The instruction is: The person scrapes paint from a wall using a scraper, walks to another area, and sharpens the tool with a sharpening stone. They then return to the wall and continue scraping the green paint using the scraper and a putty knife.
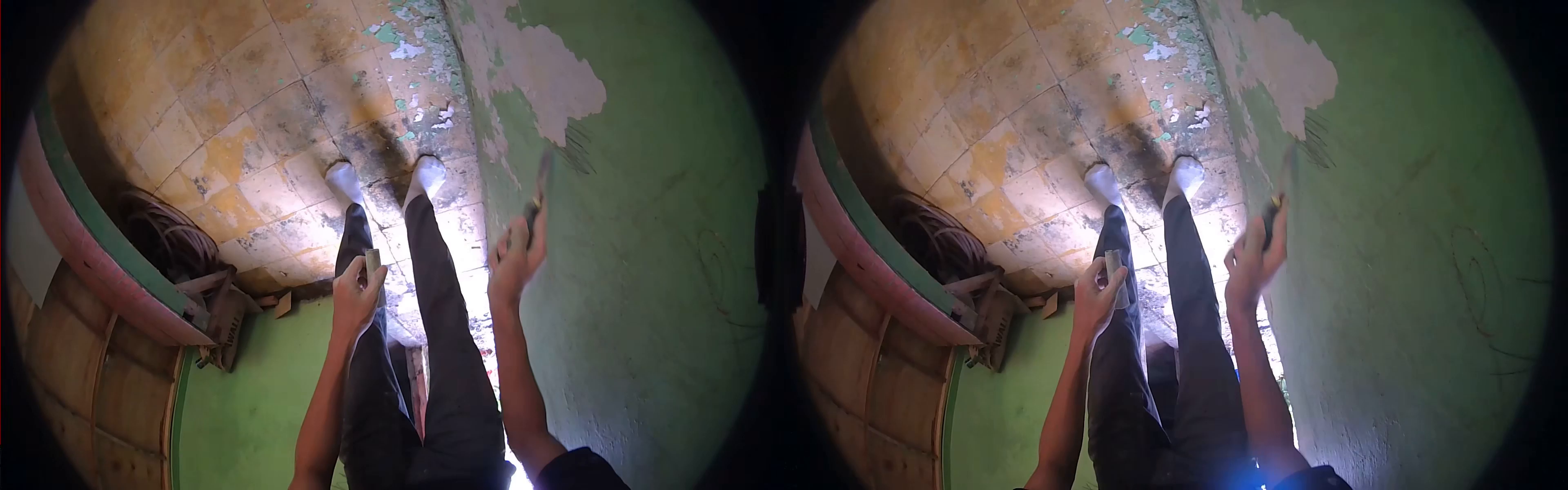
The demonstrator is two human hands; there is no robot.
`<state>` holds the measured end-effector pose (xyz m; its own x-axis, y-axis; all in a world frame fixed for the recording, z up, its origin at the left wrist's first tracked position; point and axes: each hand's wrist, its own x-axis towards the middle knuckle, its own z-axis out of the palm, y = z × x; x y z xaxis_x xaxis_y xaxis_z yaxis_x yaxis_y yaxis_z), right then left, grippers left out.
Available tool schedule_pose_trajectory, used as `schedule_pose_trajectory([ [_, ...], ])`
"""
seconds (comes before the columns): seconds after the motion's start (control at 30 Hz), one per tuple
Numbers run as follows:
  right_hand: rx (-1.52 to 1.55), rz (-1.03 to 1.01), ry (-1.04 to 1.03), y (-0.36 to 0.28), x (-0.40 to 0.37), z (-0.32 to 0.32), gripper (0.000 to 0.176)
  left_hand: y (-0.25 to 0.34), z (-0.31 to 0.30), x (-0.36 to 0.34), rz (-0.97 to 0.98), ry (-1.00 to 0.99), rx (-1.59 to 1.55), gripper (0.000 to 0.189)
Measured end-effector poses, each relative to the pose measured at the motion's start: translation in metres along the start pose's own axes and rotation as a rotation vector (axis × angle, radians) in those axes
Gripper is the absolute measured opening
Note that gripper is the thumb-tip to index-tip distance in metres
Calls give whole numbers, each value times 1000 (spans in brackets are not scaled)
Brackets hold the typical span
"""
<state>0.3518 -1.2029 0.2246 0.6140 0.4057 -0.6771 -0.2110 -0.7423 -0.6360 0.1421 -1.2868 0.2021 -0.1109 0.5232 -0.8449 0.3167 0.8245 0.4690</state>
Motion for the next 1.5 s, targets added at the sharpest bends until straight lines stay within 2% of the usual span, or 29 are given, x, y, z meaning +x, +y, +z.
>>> schedule_pose_trajectory([
  [0.1,122,-96,-67,15,28,20,50,6,2,7,29,-14,3,26],
  [0.13,107,-181,-151,25,24,8,45,9,4,13,49,-31,15,26],
  [0.23,284,-162,-171,49,21,-5,41,24,10,22,48,-80,14,27],
  [0.27,155,-130,-250,61,31,-14,36,29,12,25,44,-90,10,27],
  [0.37,205,-105,-352,76,64,-1,27,37,20,28,77,-82,-37,27],
  [0.47,445,-63,-258,70,91,22,23,31,22,28,66,-91,-7,26],
  [0.57,431,-169,-299,65,117,42,21,29,20,23,81,-80,41,27],
  [0.6,429,-120,-175,55,113,56,19,29,18,21,91,-70,54,28],
  [0.73,340,-332,-95,47,125,80,26,23,9,21,89,-69,84,29],
  [0.87,418,-606,-88,18,123,78,30,25,-2,25,59,-54,94,28],
  [0.97,533,-337,-303,53,130,76,28,21,-3,26,71,-72,124,27],
  [1.0,556,-305,-287,58,130,79,25,22,-4,25,75,-77,133,26],
  [1.1,606,-385,-301,59,142,74,21,27,1,18,63,-60,74,25],
  [1.13,727,-455,-301,47,141,81,19,31,1,17,52,-65,86,25],
  [1.23,777,-483,-266,22,131,91,18,16,4,20,86,-53,100,25],
  [1.37,770,-324,-288,51,146,104,18,20,-1,20,47,-87,114,26],
  [1.5,978,-247,-280,39,120,118,16,20,-10,21,66,-49,163,27],
])
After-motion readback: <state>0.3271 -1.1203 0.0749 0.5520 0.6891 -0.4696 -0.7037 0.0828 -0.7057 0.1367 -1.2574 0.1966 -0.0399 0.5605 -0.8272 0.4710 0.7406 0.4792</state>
